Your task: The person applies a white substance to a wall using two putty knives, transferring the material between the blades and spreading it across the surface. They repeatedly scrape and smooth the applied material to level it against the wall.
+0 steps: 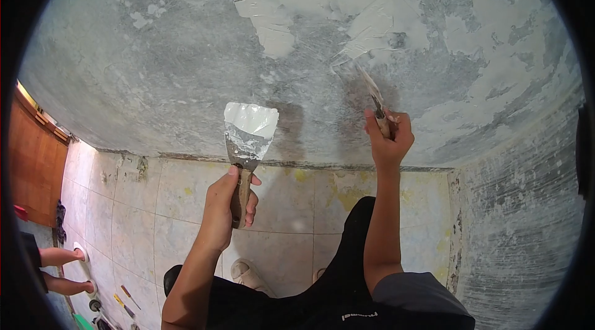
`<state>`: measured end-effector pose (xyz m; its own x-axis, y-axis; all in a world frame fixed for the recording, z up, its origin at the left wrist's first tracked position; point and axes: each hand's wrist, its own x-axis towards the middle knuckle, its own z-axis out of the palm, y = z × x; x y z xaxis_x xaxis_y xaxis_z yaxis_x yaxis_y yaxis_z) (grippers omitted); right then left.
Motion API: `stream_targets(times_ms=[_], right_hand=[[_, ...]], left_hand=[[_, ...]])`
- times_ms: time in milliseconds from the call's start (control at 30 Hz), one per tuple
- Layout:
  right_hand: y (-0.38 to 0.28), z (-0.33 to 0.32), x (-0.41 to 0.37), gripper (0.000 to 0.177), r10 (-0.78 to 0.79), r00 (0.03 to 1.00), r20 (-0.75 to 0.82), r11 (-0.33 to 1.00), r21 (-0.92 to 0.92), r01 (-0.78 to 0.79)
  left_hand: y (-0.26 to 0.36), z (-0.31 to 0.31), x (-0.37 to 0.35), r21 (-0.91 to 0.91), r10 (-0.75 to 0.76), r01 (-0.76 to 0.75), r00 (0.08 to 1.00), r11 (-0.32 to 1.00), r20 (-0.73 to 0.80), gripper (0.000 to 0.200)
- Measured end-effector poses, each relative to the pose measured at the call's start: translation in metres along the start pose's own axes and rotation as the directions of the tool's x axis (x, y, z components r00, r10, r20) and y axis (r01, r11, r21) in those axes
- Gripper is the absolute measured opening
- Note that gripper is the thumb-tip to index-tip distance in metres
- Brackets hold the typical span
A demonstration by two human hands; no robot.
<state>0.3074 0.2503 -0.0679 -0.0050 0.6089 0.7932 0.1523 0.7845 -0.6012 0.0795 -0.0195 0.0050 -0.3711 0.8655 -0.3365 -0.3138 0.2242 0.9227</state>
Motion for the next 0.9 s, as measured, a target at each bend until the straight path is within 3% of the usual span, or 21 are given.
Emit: stream_targets(times_ms=[100,167,267,400,500,667,767,900], right_hand=[[-0.007,0.001,-0.001,0.035,0.113,0.993,0.034,0.988,-0.107,-0.108],[-0.011,0.008,0.003,0.033,-0.099,0.995,-0.015,0.98,-0.172,0.095],[-0.02,0.01,0.008,0.026,-0.189,0.982,0.006,0.963,-0.195,0.187],[-0.018,0.004,0.003,0.022,-0.064,0.986,0.153,0.962,-0.255,0.102],[-0.018,0.015,0.002,0.026,-0.097,0.985,0.145,0.96,-0.247,0.131],[-0.006,0.031,-0.006,0.024,-0.15,0.989,0.009,0.985,-0.085,0.151],[-0.004,0.031,-0.008,0.019,-0.068,0.997,0.036,0.981,-0.177,0.073],[0.001,0.032,-0.008,0.02,-0.114,0.994,-0.006,0.961,-0.254,0.108]], left_hand=[[0.0,0.0,0.001,0.007,0.009,-0.009,1.0,1.0,0.004,0.057],[-0.001,0.0,0.002,0.0,0.015,-0.015,1.0,1.0,0.016,0.058],[0.0,0.002,0.001,0.011,0.009,-0.009,1.0,1.0,0.002,0.058],[0.002,0.005,0.001,0.011,-0.001,0.0,1.0,1.0,0.009,0.058],[0.001,0.006,0.001,0.006,0.002,-0.002,1.0,1.0,0.016,0.058],[-0.001,0.006,0.002,0.018,0.001,-0.001,1.0,1.0,0.016,0.059],[-0.001,0.005,0.001,0.014,0.004,-0.004,1.0,1.0,0.016,0.059],[-0.002,0.004,0.0,0.014,0.009,-0.009,1.0,1.0,0.011,0.058]])
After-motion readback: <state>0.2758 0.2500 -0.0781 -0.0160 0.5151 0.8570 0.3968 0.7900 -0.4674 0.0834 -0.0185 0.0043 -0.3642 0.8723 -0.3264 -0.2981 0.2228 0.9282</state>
